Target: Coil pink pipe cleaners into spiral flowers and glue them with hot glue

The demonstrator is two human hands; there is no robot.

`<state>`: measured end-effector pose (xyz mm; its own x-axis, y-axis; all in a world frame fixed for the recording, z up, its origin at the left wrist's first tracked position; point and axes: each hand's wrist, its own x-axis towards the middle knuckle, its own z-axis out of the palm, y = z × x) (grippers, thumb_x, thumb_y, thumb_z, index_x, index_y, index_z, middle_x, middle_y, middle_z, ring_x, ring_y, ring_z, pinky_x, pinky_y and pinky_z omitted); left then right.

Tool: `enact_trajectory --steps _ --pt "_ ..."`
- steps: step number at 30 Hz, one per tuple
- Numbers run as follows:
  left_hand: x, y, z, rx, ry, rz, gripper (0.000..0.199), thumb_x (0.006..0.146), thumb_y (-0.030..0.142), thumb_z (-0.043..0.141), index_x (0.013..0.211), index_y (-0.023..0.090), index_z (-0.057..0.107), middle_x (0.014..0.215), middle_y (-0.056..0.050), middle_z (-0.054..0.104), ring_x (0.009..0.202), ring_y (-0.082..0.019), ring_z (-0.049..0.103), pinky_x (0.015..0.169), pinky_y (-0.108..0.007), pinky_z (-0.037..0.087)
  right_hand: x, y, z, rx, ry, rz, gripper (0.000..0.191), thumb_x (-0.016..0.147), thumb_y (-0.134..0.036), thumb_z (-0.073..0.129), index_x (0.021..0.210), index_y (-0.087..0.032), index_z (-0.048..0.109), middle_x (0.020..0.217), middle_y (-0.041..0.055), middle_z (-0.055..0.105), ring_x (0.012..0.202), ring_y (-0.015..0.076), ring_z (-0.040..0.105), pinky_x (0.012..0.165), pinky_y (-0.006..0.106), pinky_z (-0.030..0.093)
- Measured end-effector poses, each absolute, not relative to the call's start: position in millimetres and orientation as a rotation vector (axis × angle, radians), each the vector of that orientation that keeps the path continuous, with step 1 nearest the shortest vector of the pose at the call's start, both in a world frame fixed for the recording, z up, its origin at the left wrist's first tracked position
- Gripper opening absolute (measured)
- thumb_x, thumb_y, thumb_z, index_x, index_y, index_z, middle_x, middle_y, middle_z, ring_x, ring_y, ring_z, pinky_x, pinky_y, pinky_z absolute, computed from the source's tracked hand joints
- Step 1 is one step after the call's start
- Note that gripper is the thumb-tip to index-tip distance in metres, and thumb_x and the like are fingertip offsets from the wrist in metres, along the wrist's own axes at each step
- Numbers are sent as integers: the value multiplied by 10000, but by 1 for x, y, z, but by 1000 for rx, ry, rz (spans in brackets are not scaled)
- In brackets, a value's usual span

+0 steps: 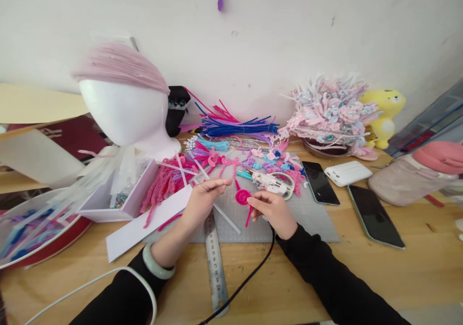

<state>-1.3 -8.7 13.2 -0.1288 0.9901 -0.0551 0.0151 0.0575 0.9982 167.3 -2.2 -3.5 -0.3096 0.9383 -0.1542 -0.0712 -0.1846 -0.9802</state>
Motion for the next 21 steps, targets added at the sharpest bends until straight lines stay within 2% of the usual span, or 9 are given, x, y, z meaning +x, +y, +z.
enact_trajectory --steps 3,9,21 --pt "1 -12 19 1213 1307 1143 221 677 316 570 835 191 661 820 -16 655 751 -151 536 743 -245 370 167 -3 -2 -1109 -1294 1630 202 608 -330 633 603 -135 579 443 -36 530 395 82 494 409 216 449" --pt "4 -14 16 1398 1202 937 172 687 332 564 664 174 628 663 6 617 671 -139 533 661 -223 376 167 -6 2 -1128 -1375 1643 179 621 -307 622 611 -132 580 419 -44 524 370 78 483 405 211 437" --pt "8 -17 19 1270 1202 982 180 683 325 570 654 153 613 646 4 611 653 -131 534 662 -227 391 165 -5 2 -1135 -1303 1607 192 590 -310 647 638 -127 612 428 -38 549 387 92 516 423 219 456"
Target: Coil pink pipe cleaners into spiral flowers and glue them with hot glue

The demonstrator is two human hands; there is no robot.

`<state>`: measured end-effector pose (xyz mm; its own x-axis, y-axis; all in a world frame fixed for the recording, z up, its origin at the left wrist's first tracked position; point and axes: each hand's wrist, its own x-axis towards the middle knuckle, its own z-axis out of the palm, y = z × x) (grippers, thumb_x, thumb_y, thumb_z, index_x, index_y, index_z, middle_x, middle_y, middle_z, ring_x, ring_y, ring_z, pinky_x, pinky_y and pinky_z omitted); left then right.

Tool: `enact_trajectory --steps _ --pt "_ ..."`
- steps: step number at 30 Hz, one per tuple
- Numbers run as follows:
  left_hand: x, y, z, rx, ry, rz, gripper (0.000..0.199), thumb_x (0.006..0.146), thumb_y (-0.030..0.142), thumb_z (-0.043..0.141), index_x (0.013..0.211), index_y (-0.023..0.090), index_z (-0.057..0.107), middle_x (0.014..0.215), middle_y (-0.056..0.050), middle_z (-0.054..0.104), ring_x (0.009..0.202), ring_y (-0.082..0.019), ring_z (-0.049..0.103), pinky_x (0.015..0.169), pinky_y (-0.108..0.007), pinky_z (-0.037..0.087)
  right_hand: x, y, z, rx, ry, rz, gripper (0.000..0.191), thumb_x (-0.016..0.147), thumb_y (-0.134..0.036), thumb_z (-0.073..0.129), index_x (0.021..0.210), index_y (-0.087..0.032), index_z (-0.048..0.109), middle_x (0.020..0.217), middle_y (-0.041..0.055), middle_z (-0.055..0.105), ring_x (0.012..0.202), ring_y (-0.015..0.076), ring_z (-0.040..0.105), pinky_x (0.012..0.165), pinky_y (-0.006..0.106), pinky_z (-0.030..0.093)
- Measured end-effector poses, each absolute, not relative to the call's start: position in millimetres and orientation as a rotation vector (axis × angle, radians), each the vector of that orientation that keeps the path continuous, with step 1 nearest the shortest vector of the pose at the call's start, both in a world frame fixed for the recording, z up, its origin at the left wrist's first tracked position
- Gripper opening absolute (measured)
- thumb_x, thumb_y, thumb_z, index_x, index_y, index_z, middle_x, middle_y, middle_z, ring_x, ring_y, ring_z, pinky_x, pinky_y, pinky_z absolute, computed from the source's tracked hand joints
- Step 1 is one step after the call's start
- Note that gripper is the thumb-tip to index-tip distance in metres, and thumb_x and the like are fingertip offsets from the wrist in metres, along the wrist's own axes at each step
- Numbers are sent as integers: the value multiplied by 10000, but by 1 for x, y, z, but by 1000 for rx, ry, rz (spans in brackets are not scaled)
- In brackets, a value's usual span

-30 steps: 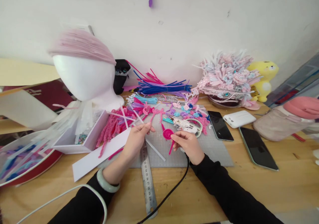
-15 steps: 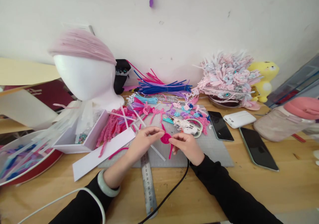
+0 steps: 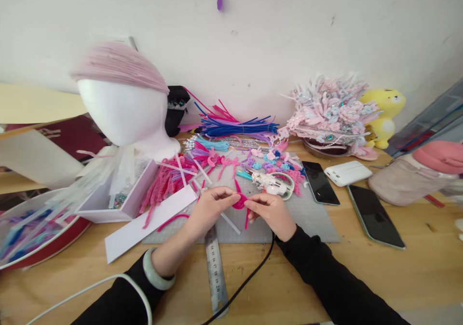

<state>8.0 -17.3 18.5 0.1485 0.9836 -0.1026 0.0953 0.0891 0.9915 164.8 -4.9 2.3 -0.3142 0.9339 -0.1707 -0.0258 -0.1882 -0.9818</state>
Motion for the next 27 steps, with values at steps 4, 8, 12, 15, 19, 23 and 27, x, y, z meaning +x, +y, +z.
enact_trajectory --steps 4,8,12,15,19,23,27 --pt "11 -20 18 1189 1205 1062 158 678 307 581 663 154 613 643 15 608 652 -119 528 672 -221 388 164 -6 0 -1134 -1276 1626 204 581 -316 654 653 -129 617 452 -26 575 422 111 549 470 241 482" --pt "16 -22 18 1119 1205 1133 145 681 289 576 637 154 604 618 25 597 628 -109 519 664 -218 380 162 -8 -3 -1109 -1277 1608 191 603 -319 638 661 -140 606 456 -28 576 423 113 556 478 239 485" --pt "20 -24 20 1089 1207 1139 141 684 277 570 637 148 603 622 18 597 631 -109 516 668 -216 375 163 -9 -3 -1099 -1308 1548 160 629 -301 618 640 -144 592 447 -36 558 405 101 537 447 220 466" --pt "19 -24 20 1107 1209 1146 161 708 291 541 661 152 607 632 16 592 642 -108 502 665 -208 369 164 -8 -2 -1111 -1316 1562 150 635 -288 611 621 -141 584 439 -37 550 391 96 526 428 215 457" --pt "8 -16 15 1120 1311 1279 188 712 334 531 704 165 613 719 9 601 667 -110 484 668 -200 365 165 -6 -1 -1133 -1299 1564 151 627 -277 613 587 -137 574 431 -38 540 383 86 509 415 208 453" --pt "-6 -7 11 1100 1443 1438 326 756 424 440 667 153 598 664 -3 583 629 -114 473 643 -210 374 167 -6 1 -1134 -1301 1574 166 624 -278 613 558 -136 559 417 -40 529 365 78 492 392 199 438" --pt "-6 -8 13 1374 1432 1242 273 735 412 480 750 167 599 707 3 586 678 -125 500 668 -219 381 167 -7 3 -1137 -1344 1612 165 625 -272 609 557 -131 557 405 -42 522 355 75 483 391 197 433"
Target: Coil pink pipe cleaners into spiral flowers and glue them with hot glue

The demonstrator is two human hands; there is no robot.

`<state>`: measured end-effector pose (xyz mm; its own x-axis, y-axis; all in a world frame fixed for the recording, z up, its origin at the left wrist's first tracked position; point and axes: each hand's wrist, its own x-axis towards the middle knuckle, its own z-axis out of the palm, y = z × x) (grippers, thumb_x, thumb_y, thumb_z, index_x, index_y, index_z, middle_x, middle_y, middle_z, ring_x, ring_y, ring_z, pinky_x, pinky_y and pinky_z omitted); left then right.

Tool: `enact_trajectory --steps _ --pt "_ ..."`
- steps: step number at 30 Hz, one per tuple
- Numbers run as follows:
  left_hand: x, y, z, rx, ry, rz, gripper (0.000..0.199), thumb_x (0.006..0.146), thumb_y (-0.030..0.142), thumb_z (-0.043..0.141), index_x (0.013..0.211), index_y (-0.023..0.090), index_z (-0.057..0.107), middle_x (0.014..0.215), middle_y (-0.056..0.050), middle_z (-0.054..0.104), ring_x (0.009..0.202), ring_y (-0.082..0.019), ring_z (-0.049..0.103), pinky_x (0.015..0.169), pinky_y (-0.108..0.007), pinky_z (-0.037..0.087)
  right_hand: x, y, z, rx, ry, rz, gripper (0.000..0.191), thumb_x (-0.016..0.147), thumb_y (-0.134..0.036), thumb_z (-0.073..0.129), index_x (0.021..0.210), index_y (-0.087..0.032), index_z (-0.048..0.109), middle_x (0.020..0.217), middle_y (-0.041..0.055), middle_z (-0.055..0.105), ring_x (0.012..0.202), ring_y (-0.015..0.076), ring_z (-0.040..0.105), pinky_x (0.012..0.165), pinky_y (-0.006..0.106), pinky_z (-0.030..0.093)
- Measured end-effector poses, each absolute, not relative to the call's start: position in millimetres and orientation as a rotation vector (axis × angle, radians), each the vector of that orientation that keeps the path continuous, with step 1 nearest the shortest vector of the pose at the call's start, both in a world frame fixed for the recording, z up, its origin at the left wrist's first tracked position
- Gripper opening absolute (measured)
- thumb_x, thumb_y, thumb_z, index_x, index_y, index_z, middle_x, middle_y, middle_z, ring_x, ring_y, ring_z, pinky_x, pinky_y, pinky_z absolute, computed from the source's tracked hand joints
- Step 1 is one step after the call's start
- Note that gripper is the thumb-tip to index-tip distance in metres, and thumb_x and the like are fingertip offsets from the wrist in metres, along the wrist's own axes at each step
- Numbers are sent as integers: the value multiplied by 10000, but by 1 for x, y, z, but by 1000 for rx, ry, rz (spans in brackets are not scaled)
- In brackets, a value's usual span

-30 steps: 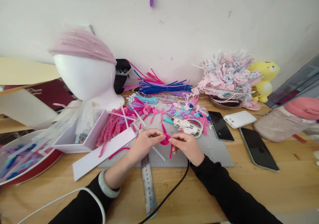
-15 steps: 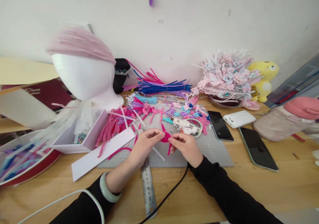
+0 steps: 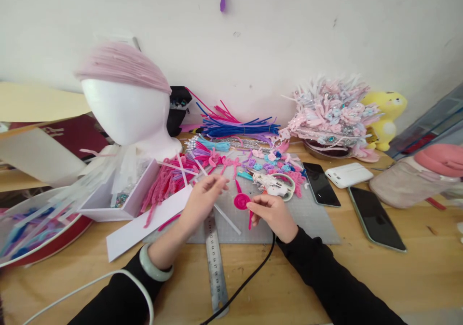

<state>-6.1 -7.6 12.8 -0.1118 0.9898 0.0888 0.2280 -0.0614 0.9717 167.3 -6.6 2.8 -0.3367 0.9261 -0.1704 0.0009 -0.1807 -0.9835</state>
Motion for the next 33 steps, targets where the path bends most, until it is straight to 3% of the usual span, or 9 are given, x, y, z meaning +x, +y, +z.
enact_trajectory --steps 2,7,15,22,33 --pt "-2 -11 15 1533 1352 1064 233 690 375 551 816 185 600 749 9 600 703 -134 517 677 -226 385 167 -7 3 -1154 -1375 1626 151 632 -266 603 580 -130 564 399 -43 522 345 73 481 389 194 427" --pt "4 -17 17 1649 1290 825 204 707 359 529 670 178 616 674 9 619 685 -142 542 673 -232 382 167 -8 0 -1164 -1454 1631 137 647 -256 592 606 -126 575 379 -48 513 317 65 465 355 174 387" --pt "7 -18 15 1315 1255 1044 193 691 350 563 677 163 607 658 18 594 660 -118 511 660 -215 376 164 -6 -1 -1072 -1264 1681 191 611 -297 635 662 -116 606 439 -25 563 397 101 535 437 225 464" --pt "20 -24 12 1088 1239 1173 187 681 337 574 672 151 593 651 16 584 643 -111 502 672 -225 382 160 -11 3 -1096 -1252 1642 196 625 -321 621 646 -128 593 452 -33 554 411 89 521 464 223 460" --pt "12 -20 20 1293 1213 947 172 683 322 556 631 160 583 627 19 580 645 -124 506 660 -225 372 167 -7 2 -1137 -1353 1511 172 662 -299 582 596 -139 582 403 -47 494 356 68 444 376 189 382"
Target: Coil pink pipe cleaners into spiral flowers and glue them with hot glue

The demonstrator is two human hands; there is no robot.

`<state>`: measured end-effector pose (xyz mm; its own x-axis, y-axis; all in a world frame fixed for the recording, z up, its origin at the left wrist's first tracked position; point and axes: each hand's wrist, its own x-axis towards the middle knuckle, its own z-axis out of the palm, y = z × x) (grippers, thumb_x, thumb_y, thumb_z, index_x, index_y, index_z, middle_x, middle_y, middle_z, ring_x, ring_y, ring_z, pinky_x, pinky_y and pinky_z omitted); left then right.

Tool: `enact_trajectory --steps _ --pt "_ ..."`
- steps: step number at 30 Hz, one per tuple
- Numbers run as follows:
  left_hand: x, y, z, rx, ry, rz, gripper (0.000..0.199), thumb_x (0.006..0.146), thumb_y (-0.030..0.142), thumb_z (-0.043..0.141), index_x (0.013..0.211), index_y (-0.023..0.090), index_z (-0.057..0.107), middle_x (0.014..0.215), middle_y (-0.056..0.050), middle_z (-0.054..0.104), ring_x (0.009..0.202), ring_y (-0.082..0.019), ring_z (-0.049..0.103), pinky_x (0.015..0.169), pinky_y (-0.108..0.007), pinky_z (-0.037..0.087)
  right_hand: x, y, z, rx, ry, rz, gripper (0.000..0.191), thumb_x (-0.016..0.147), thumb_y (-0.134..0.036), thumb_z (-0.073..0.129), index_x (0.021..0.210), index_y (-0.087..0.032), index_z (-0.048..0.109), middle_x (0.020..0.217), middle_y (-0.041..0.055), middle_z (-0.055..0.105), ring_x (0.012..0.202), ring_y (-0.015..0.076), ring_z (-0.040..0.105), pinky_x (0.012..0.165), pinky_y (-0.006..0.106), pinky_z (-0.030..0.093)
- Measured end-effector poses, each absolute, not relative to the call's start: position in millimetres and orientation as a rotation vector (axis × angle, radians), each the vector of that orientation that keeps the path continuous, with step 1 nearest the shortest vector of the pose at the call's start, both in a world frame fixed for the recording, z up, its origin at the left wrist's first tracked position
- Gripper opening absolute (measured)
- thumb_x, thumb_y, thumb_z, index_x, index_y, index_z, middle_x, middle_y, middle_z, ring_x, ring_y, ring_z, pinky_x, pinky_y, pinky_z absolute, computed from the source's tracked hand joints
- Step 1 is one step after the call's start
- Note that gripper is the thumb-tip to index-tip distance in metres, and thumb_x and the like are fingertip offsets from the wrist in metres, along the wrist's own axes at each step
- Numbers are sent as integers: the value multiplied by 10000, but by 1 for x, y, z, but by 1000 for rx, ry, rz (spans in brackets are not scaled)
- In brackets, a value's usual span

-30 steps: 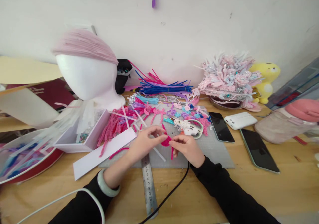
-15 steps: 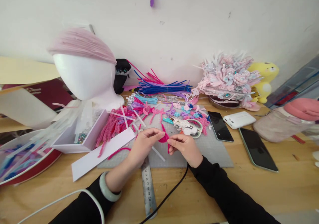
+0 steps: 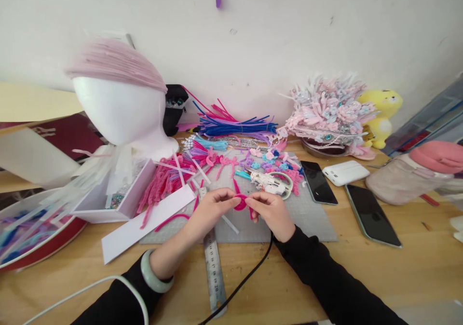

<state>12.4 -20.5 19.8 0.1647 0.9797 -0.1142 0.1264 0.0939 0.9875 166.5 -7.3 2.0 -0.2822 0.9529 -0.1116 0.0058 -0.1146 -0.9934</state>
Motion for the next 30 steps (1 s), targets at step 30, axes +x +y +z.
enact_trajectory --steps 30 --pt "6 -15 14 1252 1254 997 213 667 366 568 666 163 633 639 3 605 627 -132 511 636 -229 374 174 -4 3 -1281 -1421 1296 346 710 -477 490 644 -148 578 383 -37 460 329 81 412 352 206 344"
